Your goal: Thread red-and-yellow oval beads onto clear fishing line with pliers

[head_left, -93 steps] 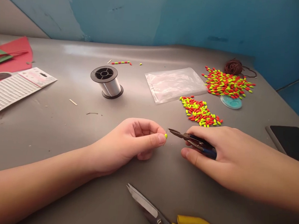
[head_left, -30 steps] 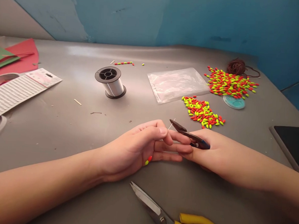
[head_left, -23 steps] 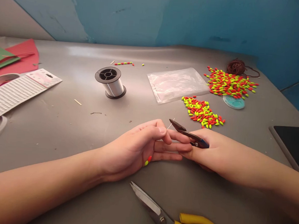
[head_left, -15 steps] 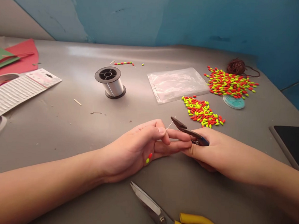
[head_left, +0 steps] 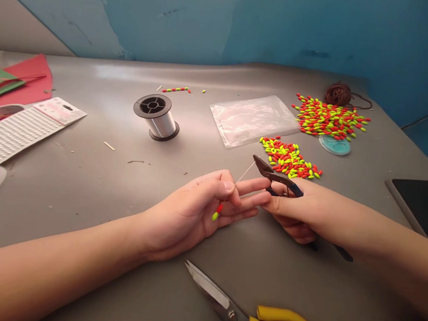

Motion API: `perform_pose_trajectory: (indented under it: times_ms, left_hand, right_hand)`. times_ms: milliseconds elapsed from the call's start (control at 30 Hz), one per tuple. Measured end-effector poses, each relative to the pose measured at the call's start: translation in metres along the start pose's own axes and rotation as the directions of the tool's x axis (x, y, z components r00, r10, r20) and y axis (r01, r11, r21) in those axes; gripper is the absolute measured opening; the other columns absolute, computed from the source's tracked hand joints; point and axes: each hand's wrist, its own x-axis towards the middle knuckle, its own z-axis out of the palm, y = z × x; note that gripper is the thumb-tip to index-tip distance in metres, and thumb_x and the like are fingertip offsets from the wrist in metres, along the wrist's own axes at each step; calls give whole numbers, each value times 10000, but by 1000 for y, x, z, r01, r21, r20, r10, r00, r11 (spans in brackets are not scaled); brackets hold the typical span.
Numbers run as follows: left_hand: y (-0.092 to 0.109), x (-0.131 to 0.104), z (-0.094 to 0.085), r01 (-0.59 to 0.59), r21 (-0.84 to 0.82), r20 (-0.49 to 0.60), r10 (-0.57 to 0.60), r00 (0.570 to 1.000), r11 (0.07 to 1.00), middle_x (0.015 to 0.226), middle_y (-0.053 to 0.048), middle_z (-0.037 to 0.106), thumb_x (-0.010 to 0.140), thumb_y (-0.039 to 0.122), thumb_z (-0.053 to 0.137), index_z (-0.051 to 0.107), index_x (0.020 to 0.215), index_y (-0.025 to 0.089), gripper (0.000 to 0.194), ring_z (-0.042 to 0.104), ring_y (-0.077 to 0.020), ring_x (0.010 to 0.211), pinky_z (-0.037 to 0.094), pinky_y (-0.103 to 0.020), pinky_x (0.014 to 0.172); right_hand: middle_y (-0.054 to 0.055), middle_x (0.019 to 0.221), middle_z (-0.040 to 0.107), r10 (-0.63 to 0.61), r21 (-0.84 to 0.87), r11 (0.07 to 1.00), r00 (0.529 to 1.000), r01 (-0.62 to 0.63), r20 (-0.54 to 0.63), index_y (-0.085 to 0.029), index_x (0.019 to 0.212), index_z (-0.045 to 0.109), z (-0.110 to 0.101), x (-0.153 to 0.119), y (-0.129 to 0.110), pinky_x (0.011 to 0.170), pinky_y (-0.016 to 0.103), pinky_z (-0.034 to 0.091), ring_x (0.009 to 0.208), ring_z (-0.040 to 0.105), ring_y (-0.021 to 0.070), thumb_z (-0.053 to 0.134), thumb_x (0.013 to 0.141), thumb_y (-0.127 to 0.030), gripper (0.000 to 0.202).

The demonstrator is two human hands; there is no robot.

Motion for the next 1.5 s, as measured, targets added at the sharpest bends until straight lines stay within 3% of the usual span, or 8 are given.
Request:
perform_pose_trajectory:
  times_ms: [367, 600, 667, 767, 900, 1067, 1233, 1500]
  left_hand:
    - [2, 1, 2, -5, -3, -43, 5, 999, 1000, 1439, -107, 724, 1020, 204, 622, 610, 749, 171, 273, 666, -241, 1389, 451, -389, 1237]
    - [1, 1, 1, -23, 46, -54, 26, 998, 999, 1384, -131, 753, 1015, 219, 596, 626, 744, 164, 279, 707, -243, 1327, 494, -360, 1181]
    - [2, 1, 0, -31, 97, -56, 36, 998, 995, 1355, -141, 765, 1010, 262, 607, 653, 755, 152, 282, 740, -266, 1264, 494, -395, 1183]
    - [5, 0, -2, -44, 177, -89, 60, 994, 983, 1263, -158, 799, 1015, 370, 609, 724, 899, 144, 279, 765, -295, 1183, 515, -460, 1154]
    - [10, -3, -4, -90, 289, -165, 143, 976, 953, 1185, -151, 821, 1012, 437, 656, 716, 1189, 169, 327, 753, -295, 1173, 541, -465, 1094]
    - [14, -6, -2, -56, 459, -130, 130, 983, 886, 996, -103, 823, 993, 446, 727, 735, 1024, 159, 288, 766, -210, 911, 597, -354, 899]
    - [15, -8, 1, -16, 538, -114, 91, 989, 843, 870, -52, 795, 987, 442, 732, 712, 890, 173, 287, 729, -170, 829, 583, -260, 731]
    - [15, -8, 1, -14, 599, -96, 89, 991, 800, 835, -48, 774, 971, 412, 743, 703, 872, 176, 259, 680, -160, 765, 556, -262, 696]
  right_hand:
    - [-140, 555, 294, 46, 193, 980, 999, -45, 1, -275, 817, 289, 0, 2, -2, 425, 188, 196, 478, 181, 66, 830, 782, -390, 555]
    - [-138, 562, 289, 29, 183, 983, 1000, -29, 2, -278, 817, 287, 0, 1, 0, 436, 208, 192, 487, 178, 74, 823, 800, -417, 555]
    - [-128, 561, 299, 17, 113, 993, 1000, -15, -18, -274, 808, 316, -1, 1, -1, 446, 225, 204, 488, 202, 81, 819, 798, -483, 545]
    - [-73, 601, 405, -59, -250, 968, 981, 10, -186, -252, 800, 454, -2, -4, -5, 480, 262, 261, 525, 328, 117, 741, 850, -582, 440]
    - [-1, 715, 544, -273, -670, 742, 904, -19, -329, -232, 769, 546, -2, -11, -10, 543, 304, 333, 649, 479, 176, 567, 941, -630, 434]
    - [10, 687, 612, -310, -762, 647, 909, -13, -279, -237, 744, 552, 2, -14, -7, 561, 326, 349, 636, 521, 187, 483, 994, -617, 460]
    - [6, 731, 670, -312, -780, 626, 922, 18, -228, -250, 789, 593, 8, -16, -3, 574, 333, 344, 663, 557, 196, 508, 1013, -552, 386]
    - [-8, 647, 596, -320, -793, 607, 927, 44, -193, -241, 703, 517, 14, -20, -4, 528, 327, 299, 589, 485, 166, 557, 1003, -529, 418]
